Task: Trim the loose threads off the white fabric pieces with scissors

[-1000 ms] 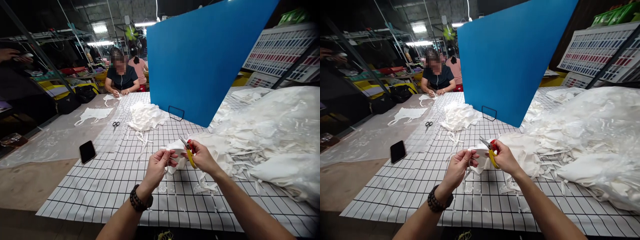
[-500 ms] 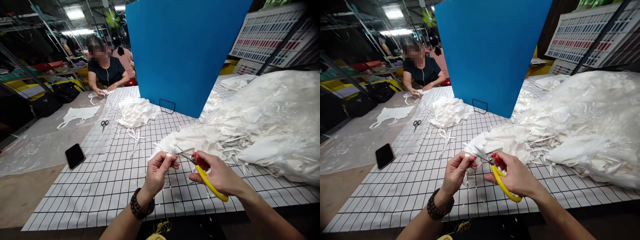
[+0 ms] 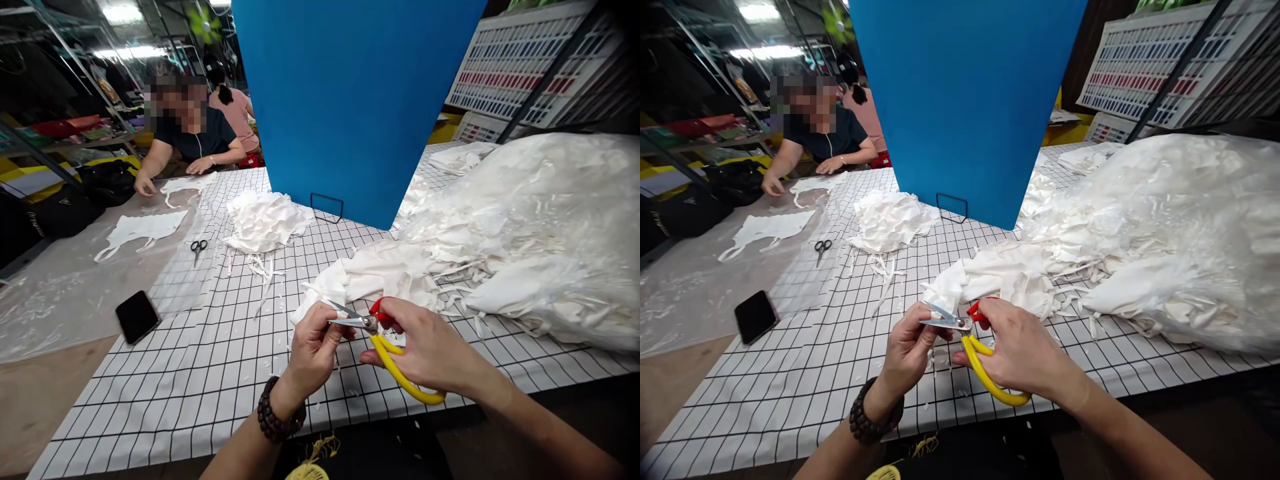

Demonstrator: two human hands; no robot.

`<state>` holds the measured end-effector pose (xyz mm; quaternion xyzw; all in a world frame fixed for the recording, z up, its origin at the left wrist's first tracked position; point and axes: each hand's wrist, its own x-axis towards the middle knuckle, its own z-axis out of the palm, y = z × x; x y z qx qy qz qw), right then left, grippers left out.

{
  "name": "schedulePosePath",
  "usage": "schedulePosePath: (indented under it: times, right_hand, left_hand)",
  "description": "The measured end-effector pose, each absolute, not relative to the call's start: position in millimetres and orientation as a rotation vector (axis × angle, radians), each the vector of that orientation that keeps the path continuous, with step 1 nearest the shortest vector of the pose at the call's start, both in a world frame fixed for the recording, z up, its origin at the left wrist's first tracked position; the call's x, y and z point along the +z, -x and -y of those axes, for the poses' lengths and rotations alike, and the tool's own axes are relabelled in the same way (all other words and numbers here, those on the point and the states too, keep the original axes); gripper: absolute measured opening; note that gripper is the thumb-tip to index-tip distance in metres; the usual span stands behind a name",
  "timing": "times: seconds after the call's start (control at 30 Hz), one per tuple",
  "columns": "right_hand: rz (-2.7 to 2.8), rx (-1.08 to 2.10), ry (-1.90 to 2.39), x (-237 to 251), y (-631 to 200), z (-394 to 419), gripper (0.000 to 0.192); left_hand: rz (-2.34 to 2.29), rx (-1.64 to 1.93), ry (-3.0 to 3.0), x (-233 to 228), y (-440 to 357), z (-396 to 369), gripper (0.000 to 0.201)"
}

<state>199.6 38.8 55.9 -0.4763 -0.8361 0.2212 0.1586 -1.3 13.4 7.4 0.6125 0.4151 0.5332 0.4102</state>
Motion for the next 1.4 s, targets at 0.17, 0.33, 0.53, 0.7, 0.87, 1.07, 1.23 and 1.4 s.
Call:
schedulePosePath:
  times: [0.17, 0.33, 0.53, 0.7, 0.87, 1.07, 1.23, 1.4]
  right_hand:
    - [2.410, 0.616, 1.382, 60.9, -195.5, -37.4, 0.033]
    - [2.419, 0.600, 1.429, 59.3, -195.3, -37.0, 0.033]
    - [2.420, 0.528, 1.420, 51.6, -195.6, -35.4, 0.031]
    - [2.402, 0.500, 1.390, 46.0, -195.8, -35.9, 0.032]
    - [2.427, 0.505, 1.367, 44.7, -197.4, -36.6, 0.034]
    - [2.474, 0.506, 1.380, 51.2, -194.7, -35.7, 0.034]
    - [2.474, 0.587, 1.355, 47.6, -194.4, -35.1, 0.033]
    - [2.448, 0.607, 1.324, 38.3, -194.5, -35.1, 0.033]
  left_hand:
    - [-0.956, 1.389, -1.643, 5.3, 3.6, -15.2, 0.014]
    - [-0.950, 1.373, -1.622, 2.6, 4.8, -14.1, 0.015]
    - [-0.921, 1.354, -1.564, 2.0, 5.4, -12.4, 0.015]
    - [-0.918, 1.331, -1.525, 3.1, 5.5, -11.2, 0.016]
    - [-0.911, 1.308, -1.497, 2.1, 6.4, -10.3, 0.018]
    - [-0.882, 1.293, -1.566, 3.0, 10.8, -11.5, 0.017]
    - [-0.892, 1.273, -1.583, 4.8, 13.3, -11.1, 0.017]
    - [-0.856, 1.273, -1.525, 0.9, 12.5, -9.2, 0.018]
